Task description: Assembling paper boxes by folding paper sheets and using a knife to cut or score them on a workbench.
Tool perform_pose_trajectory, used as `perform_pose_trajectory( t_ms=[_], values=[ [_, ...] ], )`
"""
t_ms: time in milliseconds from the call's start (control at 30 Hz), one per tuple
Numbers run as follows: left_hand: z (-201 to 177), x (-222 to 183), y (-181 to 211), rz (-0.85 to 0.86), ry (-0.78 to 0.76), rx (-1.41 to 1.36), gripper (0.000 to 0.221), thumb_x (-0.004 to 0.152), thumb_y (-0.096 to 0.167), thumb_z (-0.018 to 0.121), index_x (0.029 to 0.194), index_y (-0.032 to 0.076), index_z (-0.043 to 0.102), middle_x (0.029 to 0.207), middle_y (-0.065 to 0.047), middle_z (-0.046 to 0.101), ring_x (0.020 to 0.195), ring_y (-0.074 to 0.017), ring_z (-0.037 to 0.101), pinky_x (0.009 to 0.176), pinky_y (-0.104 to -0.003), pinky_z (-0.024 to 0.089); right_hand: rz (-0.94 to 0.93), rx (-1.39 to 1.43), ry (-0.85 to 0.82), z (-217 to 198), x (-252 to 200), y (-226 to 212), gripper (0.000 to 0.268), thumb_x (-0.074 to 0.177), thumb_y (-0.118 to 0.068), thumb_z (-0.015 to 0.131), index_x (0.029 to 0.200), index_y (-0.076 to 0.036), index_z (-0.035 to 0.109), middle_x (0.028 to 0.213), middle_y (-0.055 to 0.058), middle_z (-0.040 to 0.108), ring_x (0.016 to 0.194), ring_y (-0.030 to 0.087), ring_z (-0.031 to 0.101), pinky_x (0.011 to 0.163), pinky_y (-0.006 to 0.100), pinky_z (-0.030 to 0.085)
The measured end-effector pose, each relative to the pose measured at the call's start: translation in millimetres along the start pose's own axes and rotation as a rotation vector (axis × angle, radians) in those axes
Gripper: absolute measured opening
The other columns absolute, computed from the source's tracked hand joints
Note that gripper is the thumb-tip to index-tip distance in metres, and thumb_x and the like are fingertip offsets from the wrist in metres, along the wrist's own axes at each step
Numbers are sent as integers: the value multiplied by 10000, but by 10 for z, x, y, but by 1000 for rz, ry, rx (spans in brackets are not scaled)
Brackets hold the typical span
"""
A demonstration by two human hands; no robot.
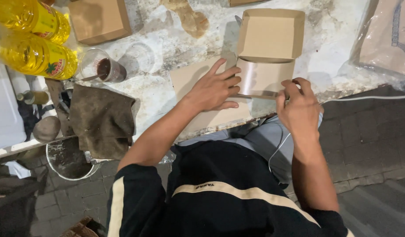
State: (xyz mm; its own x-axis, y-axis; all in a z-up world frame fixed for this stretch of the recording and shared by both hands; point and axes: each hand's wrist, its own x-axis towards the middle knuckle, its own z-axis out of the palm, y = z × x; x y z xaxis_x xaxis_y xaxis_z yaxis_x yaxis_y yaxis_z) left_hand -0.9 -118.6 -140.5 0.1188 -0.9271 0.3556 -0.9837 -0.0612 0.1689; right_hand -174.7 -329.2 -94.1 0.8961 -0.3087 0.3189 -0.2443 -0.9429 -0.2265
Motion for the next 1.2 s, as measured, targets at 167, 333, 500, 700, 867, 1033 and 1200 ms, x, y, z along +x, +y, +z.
perform_pose_trajectory(
  t_ms=[167, 333, 500, 700, 867, 1033, 1200],
  values=[
    [94, 40, -114, 61, -49, -1, 381, 818, 544, 734, 883, 169, 735, 983, -31, 674, 1242, -239, 479, 1131, -638, 156, -77, -266, 4, 8, -2, -28, 441, 1013, -557, 597, 1055, -142, 740, 1085, 95, 628, 777, 321, 704, 600, 431, 527],
    [157, 109, -122, 33, -178, 20, 380, 739, 554, 782, 855, 193, 758, 856, -7, 673, 1170, -198, 512, 1167, -655, 69, -122, -402, -96, -59, 12, -140, 696, 978, -702, 497, 1082, -61, 749, 1091, 170, 676, 804, 366, 704, 670, 440, 493],
    [-369, 292, -77, -76, -276, -227, 488, 830, 579, 690, 1136, 198, 684, 1198, -67, 645, 1320, -234, 470, 1172, -646, 14, -146, -327, 18, -73, -21, -115, 634, 955, -660, 555, 1244, -107, 666, 1143, 123, 605, 740, 328, 694, 602, 430, 495],
    [-187, 519, -470, -685, 250, -624, 495, 881, 388, 640, 1257, 72, 575, 1227, -116, 670, 1114, -290, 658, 939, -442, 524, 11, 77, -61, -155, -187, -207, 615, 960, -355, 680, 1430, -26, 462, 1337, 228, 484, 1088, 413, 572, 721, 511, 515],
    [19, 872, -682, -1428, 137, -1180, 888, 724, 554, 591, 1419, 25, 432, 1442, -144, 502, 1226, -274, 586, 831, -360, 645, 177, 406, -30, 21, -248, -143, 728, 924, -171, 741, 1463, 39, 299, 1323, 274, 441, 1057, 368, 540, 870, 499, 463],
    [165, 734, -696, -1086, 345, -1226, 685, 842, 160, 639, 1459, 12, 380, 1261, -158, 684, 1131, -253, 687, 917, -343, 570, 204, 607, 55, 104, -277, -93, 756, 988, -70, 675, 1517, -63, 136, 1365, 222, 544, 1200, 367, 551, 901, 417, 502],
    [-246, 239, -395, -683, 275, -1064, 539, 912, 19, 676, 1405, 96, 471, 1333, -114, 613, 1164, -255, 652, 1025, -373, 558, 180, 661, 69, 210, -260, -97, 767, 985, -35, 671, 1525, -85, 128, 1354, 226, 559, 1230, 339, 560, 942, 410, 509]
  ],
)
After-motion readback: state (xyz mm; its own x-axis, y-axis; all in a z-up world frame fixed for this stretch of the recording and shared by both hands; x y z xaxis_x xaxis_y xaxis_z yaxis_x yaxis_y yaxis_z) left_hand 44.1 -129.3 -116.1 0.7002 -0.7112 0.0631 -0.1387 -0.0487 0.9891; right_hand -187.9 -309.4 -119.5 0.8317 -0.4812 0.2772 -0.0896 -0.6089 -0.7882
